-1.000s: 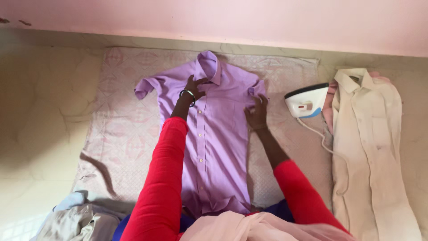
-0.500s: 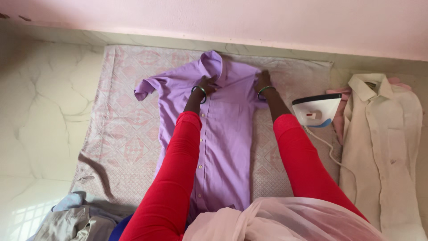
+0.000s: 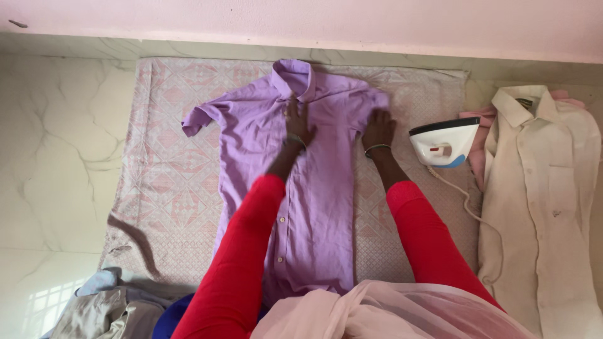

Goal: The person irons a purple shirt laid out on a patterned mat on the floor. They smooth the fabric, button the shirt, and iron the sleeves and body sections using a handheld electric iron.

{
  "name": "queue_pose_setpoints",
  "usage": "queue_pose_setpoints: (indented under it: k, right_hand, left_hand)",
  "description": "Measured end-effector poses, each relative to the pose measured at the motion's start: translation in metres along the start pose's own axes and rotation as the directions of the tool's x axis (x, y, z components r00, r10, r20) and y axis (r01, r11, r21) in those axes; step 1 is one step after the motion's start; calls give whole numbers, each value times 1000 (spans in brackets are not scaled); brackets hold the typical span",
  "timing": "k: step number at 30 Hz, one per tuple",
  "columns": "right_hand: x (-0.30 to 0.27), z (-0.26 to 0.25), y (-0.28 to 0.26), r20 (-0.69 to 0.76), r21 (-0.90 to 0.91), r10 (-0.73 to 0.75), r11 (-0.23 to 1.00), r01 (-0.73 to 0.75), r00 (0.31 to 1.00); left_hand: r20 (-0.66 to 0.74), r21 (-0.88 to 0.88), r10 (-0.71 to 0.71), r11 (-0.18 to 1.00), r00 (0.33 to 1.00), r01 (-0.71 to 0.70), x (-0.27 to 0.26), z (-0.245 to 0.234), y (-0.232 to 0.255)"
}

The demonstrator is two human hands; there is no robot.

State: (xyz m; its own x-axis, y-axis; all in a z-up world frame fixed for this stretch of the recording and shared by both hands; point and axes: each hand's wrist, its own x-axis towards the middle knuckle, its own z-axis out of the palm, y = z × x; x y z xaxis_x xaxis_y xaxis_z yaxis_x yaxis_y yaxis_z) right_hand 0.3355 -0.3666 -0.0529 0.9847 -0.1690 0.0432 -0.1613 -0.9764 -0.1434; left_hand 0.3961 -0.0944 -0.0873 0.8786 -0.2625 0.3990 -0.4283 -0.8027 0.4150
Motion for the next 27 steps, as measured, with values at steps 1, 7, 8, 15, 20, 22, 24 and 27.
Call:
queue_pose_setpoints:
  k: [1, 7, 8, 15, 20, 22, 24, 27]
  right_hand:
    - [5, -2, -1, -68, -13, 93, 995, -95, 993]
    - [-20, -18, -27, -222, 108, 118, 989, -96, 968]
    - [-43, -8, -34, -236, 174, 111, 982, -70, 965]
    - [-218, 4, -2, 40, 206, 50, 977, -57, 998]
    - [-315, -31, -8, 323, 114, 40, 990, -81, 946]
    - [-353, -42, -19, 492, 16, 89, 994, -111, 866]
    - [-377, -52, -32, 612, -72, 125, 992, -103, 781]
    - [-411, -59, -46, 617, -60, 93, 996, -71, 782]
  left_hand:
    - [168, 35, -14, 999, 986, 9, -26, 5, 26]
    - [678, 53, -21, 998, 735, -20, -240, -103, 202]
    - [704, 74, -95, 995, 703, 61, -257, -117, 212]
    - [612, 22, 70, 994, 788, -105, -277, -93, 199]
    - [668, -118, 192, 981, 719, -153, -306, -93, 177]
    - [698, -100, 207, 976, 686, -193, -342, -110, 183]
    - [576, -287, 311, 943, 756, -169, -399, -140, 193]
    - [679, -337, 273, 941, 682, -42, -462, -169, 201]
